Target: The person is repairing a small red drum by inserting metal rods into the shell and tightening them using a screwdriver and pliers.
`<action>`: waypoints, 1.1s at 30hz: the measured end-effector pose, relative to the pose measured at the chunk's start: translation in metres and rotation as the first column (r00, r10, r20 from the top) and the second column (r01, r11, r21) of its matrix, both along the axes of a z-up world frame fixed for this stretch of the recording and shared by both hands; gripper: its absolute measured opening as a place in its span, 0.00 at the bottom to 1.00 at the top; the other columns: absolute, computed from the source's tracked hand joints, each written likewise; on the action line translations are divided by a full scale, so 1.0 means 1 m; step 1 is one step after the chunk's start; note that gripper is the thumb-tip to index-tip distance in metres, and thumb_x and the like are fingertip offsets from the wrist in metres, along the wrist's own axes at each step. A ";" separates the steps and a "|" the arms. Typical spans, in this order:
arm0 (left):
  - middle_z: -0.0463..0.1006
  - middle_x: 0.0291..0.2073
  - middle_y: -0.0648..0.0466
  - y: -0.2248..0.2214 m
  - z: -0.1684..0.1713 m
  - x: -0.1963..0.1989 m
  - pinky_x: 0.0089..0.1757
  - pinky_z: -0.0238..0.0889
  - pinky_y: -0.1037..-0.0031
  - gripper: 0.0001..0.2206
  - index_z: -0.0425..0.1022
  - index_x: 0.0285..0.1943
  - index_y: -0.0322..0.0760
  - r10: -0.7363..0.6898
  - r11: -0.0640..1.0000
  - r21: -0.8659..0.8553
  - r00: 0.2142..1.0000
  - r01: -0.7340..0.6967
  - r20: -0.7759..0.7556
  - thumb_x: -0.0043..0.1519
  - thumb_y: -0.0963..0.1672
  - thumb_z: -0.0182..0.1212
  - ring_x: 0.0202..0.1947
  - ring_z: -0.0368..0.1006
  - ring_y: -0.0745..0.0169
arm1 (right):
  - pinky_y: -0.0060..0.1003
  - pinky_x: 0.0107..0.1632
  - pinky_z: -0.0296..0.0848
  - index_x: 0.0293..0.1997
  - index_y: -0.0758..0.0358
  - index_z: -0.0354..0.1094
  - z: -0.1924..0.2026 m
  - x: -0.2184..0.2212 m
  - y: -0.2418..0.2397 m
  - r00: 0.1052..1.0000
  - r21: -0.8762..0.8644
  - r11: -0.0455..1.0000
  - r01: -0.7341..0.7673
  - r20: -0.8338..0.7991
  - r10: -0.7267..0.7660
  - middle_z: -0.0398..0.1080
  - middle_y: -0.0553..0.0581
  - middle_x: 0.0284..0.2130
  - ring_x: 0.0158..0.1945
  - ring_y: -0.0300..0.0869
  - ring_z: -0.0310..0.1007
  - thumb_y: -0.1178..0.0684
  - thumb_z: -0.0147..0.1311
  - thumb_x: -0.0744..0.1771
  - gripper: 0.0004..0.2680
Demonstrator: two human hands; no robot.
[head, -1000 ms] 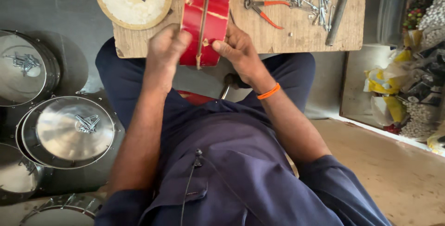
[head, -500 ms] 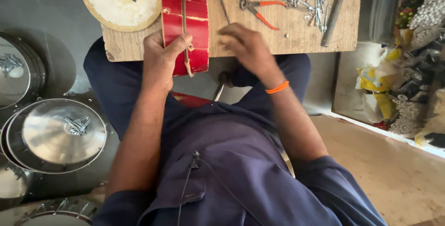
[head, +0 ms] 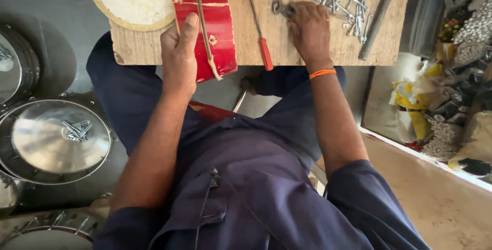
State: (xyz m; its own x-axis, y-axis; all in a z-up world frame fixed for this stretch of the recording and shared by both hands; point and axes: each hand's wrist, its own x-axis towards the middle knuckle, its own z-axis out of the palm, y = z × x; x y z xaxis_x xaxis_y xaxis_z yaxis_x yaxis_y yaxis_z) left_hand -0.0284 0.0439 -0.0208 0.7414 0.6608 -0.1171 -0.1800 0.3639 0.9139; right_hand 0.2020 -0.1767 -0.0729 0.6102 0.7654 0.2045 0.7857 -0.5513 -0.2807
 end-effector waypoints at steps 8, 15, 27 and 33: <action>0.73 0.31 0.64 0.006 -0.004 0.003 0.37 0.58 0.78 0.15 0.76 0.41 0.36 -0.006 1.000 -0.014 0.999 0.006 0.036 0.72 0.51 0.59 0.31 0.62 0.78 | 0.53 0.53 0.65 0.51 0.65 0.63 -0.007 0.003 -0.017 0.999 -0.013 0.999 -0.040 0.020 0.040 0.65 0.65 0.45 0.51 0.59 0.65 0.58 0.59 0.64 0.12; 0.66 0.25 0.66 0.007 -0.009 0.000 0.34 0.51 0.77 0.18 0.69 0.33 0.38 0.014 1.000 0.025 1.000 -0.014 -0.003 0.75 0.50 0.60 0.27 0.54 0.78 | 0.45 0.48 0.71 0.55 0.62 0.60 0.008 0.020 -0.021 0.831 0.350 0.876 0.333 -0.548 -0.097 0.64 0.59 0.43 0.43 0.51 0.67 0.59 0.51 0.69 0.09; 0.66 0.25 0.65 0.008 -0.007 0.002 0.34 0.52 0.79 0.17 0.68 0.36 0.38 0.012 0.999 0.043 0.999 -0.013 0.032 0.74 0.50 0.61 0.27 0.55 0.78 | 0.54 0.55 0.63 0.57 0.57 0.67 -0.007 0.011 -0.026 0.982 -0.077 0.997 0.011 -0.186 -0.025 0.67 0.60 0.48 0.54 0.57 0.63 0.57 0.68 0.63 0.18; 0.71 0.31 0.64 0.005 -0.003 0.001 0.38 0.57 0.77 0.16 0.76 0.43 0.34 0.001 0.999 0.053 0.998 -0.004 0.059 0.73 0.51 0.60 0.32 0.59 0.77 | 0.52 0.53 0.62 0.45 0.58 0.71 0.011 0.018 -0.018 0.995 -0.147 0.989 -0.021 -0.104 0.005 0.69 0.56 0.43 0.53 0.56 0.65 0.55 0.70 0.60 0.13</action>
State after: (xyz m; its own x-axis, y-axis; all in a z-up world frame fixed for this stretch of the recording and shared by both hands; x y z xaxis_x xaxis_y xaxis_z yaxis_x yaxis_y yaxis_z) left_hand -0.0271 0.0492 -0.0235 0.7442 0.6669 -0.0386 -0.2346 0.3151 0.9196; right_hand 0.2195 -0.1949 -0.0618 0.6120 0.7905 0.0252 0.7639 -0.5826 -0.2774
